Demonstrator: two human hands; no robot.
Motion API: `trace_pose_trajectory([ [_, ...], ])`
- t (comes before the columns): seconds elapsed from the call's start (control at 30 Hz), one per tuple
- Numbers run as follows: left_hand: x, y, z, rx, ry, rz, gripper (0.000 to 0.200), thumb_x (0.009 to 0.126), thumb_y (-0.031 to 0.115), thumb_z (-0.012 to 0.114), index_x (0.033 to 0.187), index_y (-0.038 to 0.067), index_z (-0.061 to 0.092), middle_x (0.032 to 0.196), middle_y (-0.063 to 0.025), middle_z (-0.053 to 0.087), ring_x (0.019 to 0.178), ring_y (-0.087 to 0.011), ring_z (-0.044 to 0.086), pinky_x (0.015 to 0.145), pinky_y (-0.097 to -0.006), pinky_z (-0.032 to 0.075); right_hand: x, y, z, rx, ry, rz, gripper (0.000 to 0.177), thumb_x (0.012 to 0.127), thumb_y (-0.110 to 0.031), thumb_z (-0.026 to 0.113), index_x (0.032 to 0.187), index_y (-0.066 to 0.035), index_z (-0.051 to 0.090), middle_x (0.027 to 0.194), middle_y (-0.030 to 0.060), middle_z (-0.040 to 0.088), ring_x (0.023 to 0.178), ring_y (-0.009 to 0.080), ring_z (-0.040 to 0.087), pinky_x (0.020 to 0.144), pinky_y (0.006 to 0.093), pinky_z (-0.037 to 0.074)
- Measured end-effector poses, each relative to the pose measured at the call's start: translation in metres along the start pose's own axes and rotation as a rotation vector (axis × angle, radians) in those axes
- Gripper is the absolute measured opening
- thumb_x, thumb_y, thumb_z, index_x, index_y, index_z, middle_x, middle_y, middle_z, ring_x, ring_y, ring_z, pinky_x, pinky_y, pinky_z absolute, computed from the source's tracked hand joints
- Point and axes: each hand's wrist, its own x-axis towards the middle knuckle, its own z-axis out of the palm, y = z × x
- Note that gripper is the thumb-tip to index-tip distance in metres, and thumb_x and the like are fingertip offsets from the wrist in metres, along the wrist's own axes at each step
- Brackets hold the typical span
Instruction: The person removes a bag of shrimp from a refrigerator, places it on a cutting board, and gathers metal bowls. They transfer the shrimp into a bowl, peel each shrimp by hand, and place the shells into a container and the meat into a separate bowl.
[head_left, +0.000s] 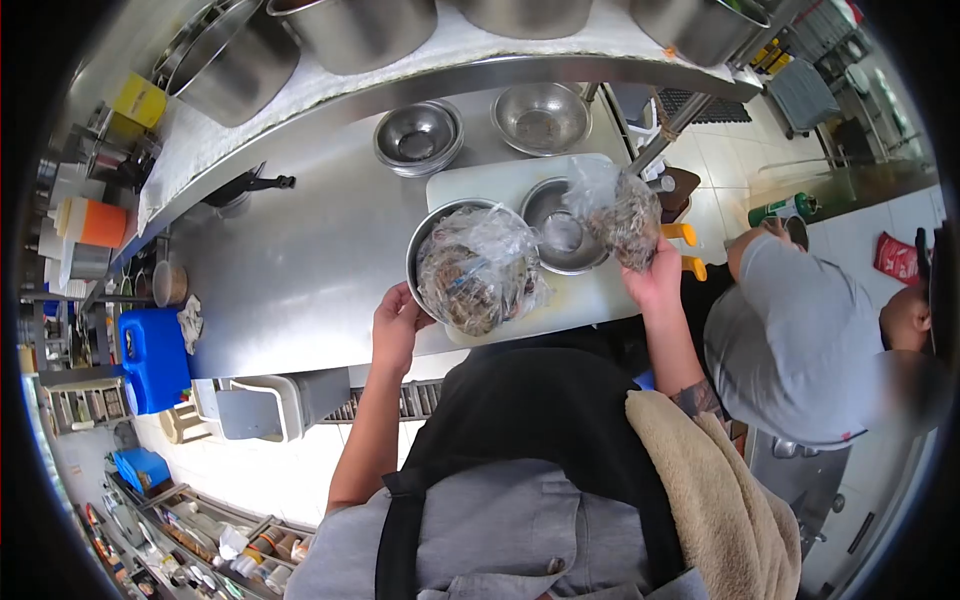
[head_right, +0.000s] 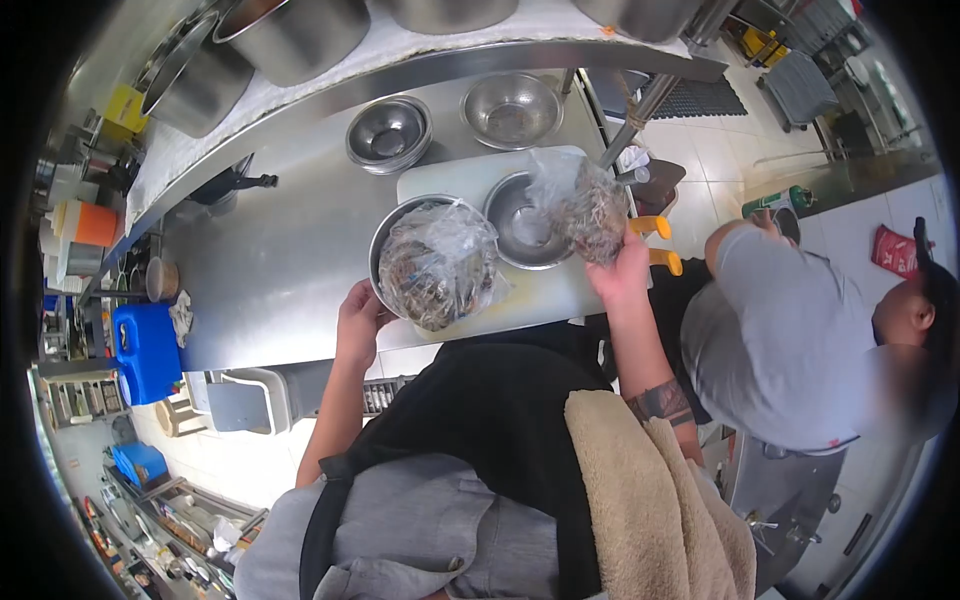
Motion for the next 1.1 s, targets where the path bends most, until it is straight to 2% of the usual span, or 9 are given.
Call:
trace_pose_trajectory([
  [0.07,0.004,-0.006,-0.001,0.023,0.029,0.127,0.027,0.107,0.015,0.052,0.127,-0.003,0.058,0.109,-0.0103,0.071,0.090,-0.0186,0.071,0.084,-0.0349,0.060,0.016,-0.003,0.005,0.059,-0.068,0.004,0.041,0.109,-0.018,0.035,0.140,-0.002,0.057,0.142,0.0139,0.062,0.129,0.0299,0.061,0.111,0.0458,0.049],
  [0.3,-0.003,-0.002,-0.001,-0.088,0.049,0.096,0.024,0.105,0.011,0.053,0.125,-0.003,0.058,0.104,-0.0092,0.071,0.087,-0.0178,0.071,0.081,-0.0336,0.059,0.035,-0.004,0.020,0.055,-0.098,0.062,0.041,0.106,-0.016,0.038,0.140,-0.004,0.059,0.140,0.0149,0.063,0.127,0.0323,0.062,0.109,0.0479,0.050],
  [0.4,-0.002,-0.007,0.000,-0.083,0.060,0.118,0.023,0.106,0.012,0.055,0.124,-0.001,0.060,0.097,-0.0069,0.070,0.081,-0.0150,0.069,0.078,-0.0308,0.058,0.021,0.005,0.021,0.012,-0.010,0.096,0.045,0.106,-0.019,0.034,0.142,-0.004,0.056,0.142,0.0134,0.062,0.125,0.0289,0.062,0.104,0.0453,0.052],
  [0.47,-0.003,-0.007,0.000,-0.102,0.061,0.108,0.022,0.106,0.013,0.056,0.122,0.000,0.061,0.095,-0.0056,0.071,0.080,-0.0138,0.068,0.077,-0.0295,0.056,0.017,0.014,0.009,-0.056,0.199,0.097,0.045,0.105,-0.022,0.035,0.141,-0.006,0.057,0.142,0.0121,0.062,0.126,0.0273,0.062,0.105,0.0452,0.049],
  [0.6,0.000,-0.005,-0.003,-0.089,0.050,0.096,0.020,0.105,0.013,0.056,0.120,0.000,0.063,0.094,-0.0051,0.071,0.080,-0.0133,0.067,0.077,-0.0295,0.055,0.019,0.027,-0.018,0.044,0.194,0.187,0.045,0.104,-0.023,0.035,0.140,-0.009,0.058,0.142,0.0079,0.062,0.130,0.0250,0.057,0.109,0.0438,0.043],
  [0.7,0.005,-0.002,-0.009,-0.040,0.038,0.098,0.017,0.104,0.012,0.057,0.114,0.000,0.065,0.093,-0.0051,0.071,0.079,-0.0136,0.066,0.077,-0.0293,0.055,0.009,0.032,-0.011,0.002,0.212,0.168,0.045,0.104,-0.022,0.035,0.141,-0.009,0.058,0.141,0.0084,0.062,0.129,0.0254,0.058,0.107,0.0440,0.044],
  [0.83,0.011,-0.001,-0.012,-0.016,0.015,0.107,0.017,0.103,0.011,0.056,0.112,0.000,0.065,0.091,-0.0050,0.070,0.079,-0.0131,0.066,0.076,-0.0290,0.055,0.018,0.029,0.002,-0.001,0.187,0.132,0.044,0.104,-0.020,0.035,0.141,-0.008,0.057,0.143,0.0096,0.060,0.130,0.0265,0.058,0.109,0.0460,0.045],
  [0.97,0.012,0.003,-0.011,0.016,0.017,0.112,0.016,0.103,0.012,0.057,0.110,0.000,0.066,0.089,-0.0049,0.070,0.079,-0.0126,0.066,0.075,-0.0288,0.054,0.049,0.009,0.051,-0.145,0.022,0.040,0.043,0.105,-0.019,0.035,0.141,-0.007,0.056,0.142,0.0100,0.061,0.133,0.0270,0.057,0.112,0.0488,0.045],
  [1.1,0.013,-0.002,-0.015,0.040,0.018,0.115,0.018,0.104,0.016,0.059,0.109,0.000,0.066,0.089,-0.0049,0.070,0.078,-0.0126,0.066,0.075,-0.0287,0.054,0.105,-0.009,0.123,-0.327,-0.045,-0.230,0.036,0.108,-0.017,0.039,0.134,-0.002,0.059,0.131,0.0129,0.066,0.122,0.0269,0.064,0.104,0.0404,0.052],
])
